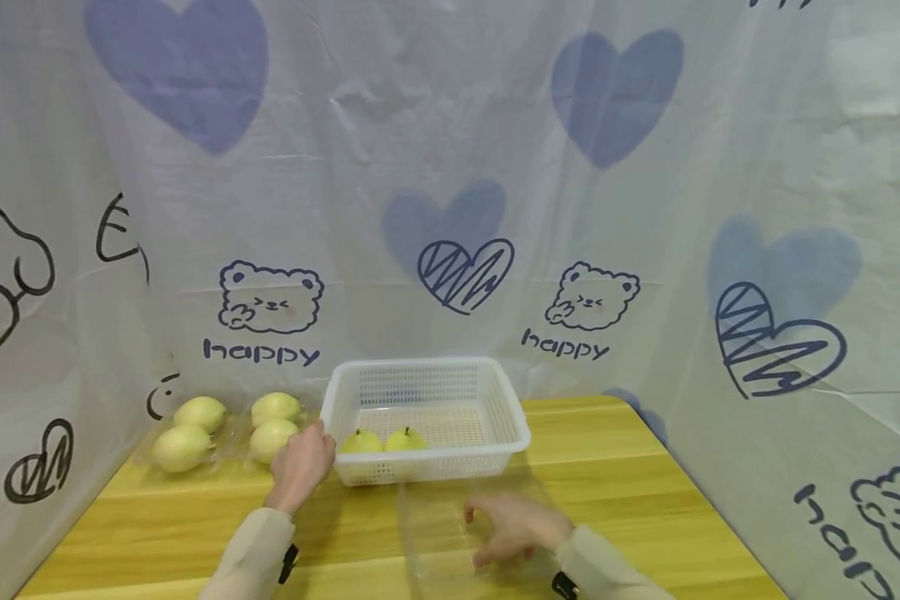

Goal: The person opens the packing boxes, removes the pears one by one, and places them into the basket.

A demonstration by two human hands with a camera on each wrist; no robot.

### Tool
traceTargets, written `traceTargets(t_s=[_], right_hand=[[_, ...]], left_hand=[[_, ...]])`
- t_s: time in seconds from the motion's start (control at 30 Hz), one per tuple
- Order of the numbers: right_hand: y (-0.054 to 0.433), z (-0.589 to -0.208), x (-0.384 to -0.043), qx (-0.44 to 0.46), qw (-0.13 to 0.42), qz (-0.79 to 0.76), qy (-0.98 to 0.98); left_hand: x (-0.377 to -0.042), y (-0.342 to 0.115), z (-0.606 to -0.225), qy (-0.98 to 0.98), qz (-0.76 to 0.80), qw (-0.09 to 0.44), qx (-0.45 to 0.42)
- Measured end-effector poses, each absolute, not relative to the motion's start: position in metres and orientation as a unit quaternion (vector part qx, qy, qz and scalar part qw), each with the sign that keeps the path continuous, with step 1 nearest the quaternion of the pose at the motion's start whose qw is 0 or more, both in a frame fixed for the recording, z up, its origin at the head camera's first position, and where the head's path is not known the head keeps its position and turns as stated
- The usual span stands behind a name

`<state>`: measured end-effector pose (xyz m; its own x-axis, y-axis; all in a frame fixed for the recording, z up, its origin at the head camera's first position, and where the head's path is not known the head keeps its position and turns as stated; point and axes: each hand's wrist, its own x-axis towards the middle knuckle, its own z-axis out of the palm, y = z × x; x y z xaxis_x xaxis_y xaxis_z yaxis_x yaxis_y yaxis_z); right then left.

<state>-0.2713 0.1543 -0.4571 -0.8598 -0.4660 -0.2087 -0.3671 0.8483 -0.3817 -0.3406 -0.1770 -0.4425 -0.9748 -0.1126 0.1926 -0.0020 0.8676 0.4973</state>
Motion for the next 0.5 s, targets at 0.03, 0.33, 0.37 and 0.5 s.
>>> traceTargets(t_s=[0.03,0.33,0.37,0.5], right_hand=[[0.157,-0.457,-0.272,-0.22,0.149,-0.169,0.949],[0.191,-0.454,-0.279,-0.21,0.17,-0.178,0.946],[0.195,-0.453,-0.279,-0.209,0.174,-0.181,0.945],[0.209,-0.449,-0.281,-0.199,0.188,-0.185,0.944]], left_hand=[[-0.341,-0.177,-0.443,-0.96,-0.255,0.108,0.032],[-0.342,-0.175,-0.44,-0.961,-0.249,0.112,0.032],[-0.341,-0.175,-0.44,-0.962,-0.248,0.112,0.032],[-0.34,-0.176,-0.44,-0.962,-0.247,0.108,0.038]])
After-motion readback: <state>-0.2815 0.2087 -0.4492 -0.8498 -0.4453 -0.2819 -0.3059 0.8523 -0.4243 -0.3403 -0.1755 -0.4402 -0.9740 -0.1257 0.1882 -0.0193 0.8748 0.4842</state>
